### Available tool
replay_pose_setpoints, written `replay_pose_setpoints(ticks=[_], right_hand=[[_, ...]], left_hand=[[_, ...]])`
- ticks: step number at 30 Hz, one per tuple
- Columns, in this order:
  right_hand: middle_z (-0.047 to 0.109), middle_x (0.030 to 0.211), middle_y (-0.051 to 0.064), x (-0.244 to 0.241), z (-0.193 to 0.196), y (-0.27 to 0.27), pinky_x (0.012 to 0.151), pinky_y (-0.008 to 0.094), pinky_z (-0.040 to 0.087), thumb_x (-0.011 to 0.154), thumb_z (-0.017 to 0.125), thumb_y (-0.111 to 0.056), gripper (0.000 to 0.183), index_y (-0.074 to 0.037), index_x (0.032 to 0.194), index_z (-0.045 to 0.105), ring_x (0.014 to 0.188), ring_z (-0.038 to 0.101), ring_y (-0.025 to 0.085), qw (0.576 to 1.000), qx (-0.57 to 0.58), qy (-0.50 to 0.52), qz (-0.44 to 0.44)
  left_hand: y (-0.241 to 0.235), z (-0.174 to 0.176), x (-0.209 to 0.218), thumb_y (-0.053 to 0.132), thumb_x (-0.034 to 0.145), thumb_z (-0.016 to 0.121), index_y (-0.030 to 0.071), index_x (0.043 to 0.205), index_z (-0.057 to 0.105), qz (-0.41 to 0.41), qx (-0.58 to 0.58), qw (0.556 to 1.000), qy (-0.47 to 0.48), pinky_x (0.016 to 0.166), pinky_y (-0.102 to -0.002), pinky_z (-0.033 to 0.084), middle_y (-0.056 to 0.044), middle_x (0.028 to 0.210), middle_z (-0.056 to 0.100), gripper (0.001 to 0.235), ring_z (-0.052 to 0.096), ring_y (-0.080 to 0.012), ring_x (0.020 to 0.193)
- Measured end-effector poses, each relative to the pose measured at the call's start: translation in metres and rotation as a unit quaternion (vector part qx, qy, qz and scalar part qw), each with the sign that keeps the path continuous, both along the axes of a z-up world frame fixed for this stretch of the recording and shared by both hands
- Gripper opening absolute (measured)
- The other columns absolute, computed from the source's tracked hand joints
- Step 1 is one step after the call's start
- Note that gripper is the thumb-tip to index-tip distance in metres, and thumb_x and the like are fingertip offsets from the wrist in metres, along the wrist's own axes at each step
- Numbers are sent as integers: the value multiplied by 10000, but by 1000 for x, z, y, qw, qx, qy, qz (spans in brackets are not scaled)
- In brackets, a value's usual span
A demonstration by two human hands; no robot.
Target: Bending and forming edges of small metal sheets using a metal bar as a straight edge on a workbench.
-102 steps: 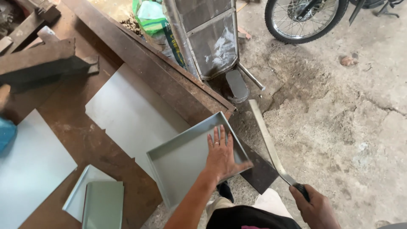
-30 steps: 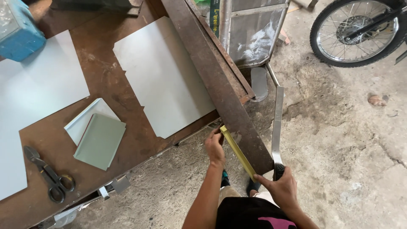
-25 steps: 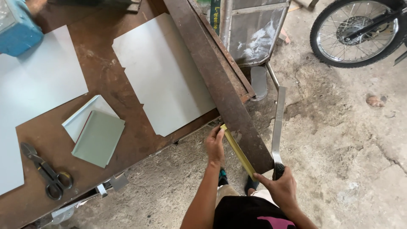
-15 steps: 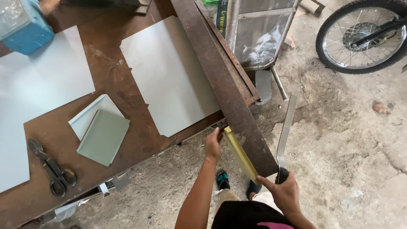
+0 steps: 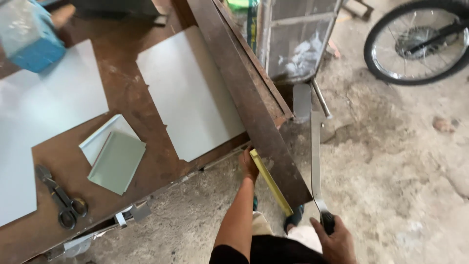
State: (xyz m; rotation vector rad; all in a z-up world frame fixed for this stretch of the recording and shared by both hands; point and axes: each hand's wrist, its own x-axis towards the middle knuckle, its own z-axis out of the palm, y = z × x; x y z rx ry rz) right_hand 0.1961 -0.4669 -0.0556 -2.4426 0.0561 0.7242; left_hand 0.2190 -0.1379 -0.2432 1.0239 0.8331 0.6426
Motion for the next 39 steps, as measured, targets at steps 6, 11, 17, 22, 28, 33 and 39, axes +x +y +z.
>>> replay_pose_setpoints(ticks=[6,11,17,22,28,33,39], right_hand=[[744,788,147,-34,-59,-64,767,354,593,747,871,-271,416,-31,1072,770,735,767,219,996,18,-71,-45],[818,750,70,-66,-61,-70,782,311,620,751,942,-287,387,-95,1050,788,756,807,147,998,-52,-17,-4],[739,757,79,-66,-32,-81,708,293,582,738,892,-229,371,-53,1047,785,687,735,141,988,-18,-112,-108],[662,618,126,-30,41,-61,520,339,484,847,823,-209,309,-1,1066,759,534,599,180,979,7,-31,-201],[581,621,74,-7,77,-52,480,325,434,951,731,-220,294,71,980,698,524,527,144,970,83,-34,-226],[559,613,70,-25,79,-55,475,318,395,1029,664,-263,331,65,1018,699,520,489,139,966,83,-13,-246],[626,607,114,-97,40,-100,531,327,463,952,726,-246,305,38,1062,735,541,584,172,969,56,-53,-233]], left_hand=[[7,-6,1,321,979,448,-61,919,732,-7,-60,996,-64,665,-437,487,-130,815,729,479,648,-260,716],[10,-12,-3,380,1030,407,-17,812,655,-62,86,994,-31,671,-411,468,-157,742,677,516,607,-262,678],[-24,-7,-95,493,1166,374,-3,801,509,-221,182,953,103,675,-468,421,-96,700,435,630,455,-284,695],[-52,116,-137,361,924,628,67,917,560,-324,147,930,94,679,-422,503,-37,838,561,302,563,-208,757],[-86,143,-129,350,769,925,20,947,579,-391,151,897,138,689,-391,543,-117,892,635,510,622,-236,774],[-107,107,-109,298,755,870,50,1063,644,-369,224,893,128,774,-405,570,-143,989,683,455,671,-308,891],[-121,85,-98,204,880,765,56,1151,694,-321,374,870,28,929,-471,516,-186,1189,667,317,608,-437,1097]])
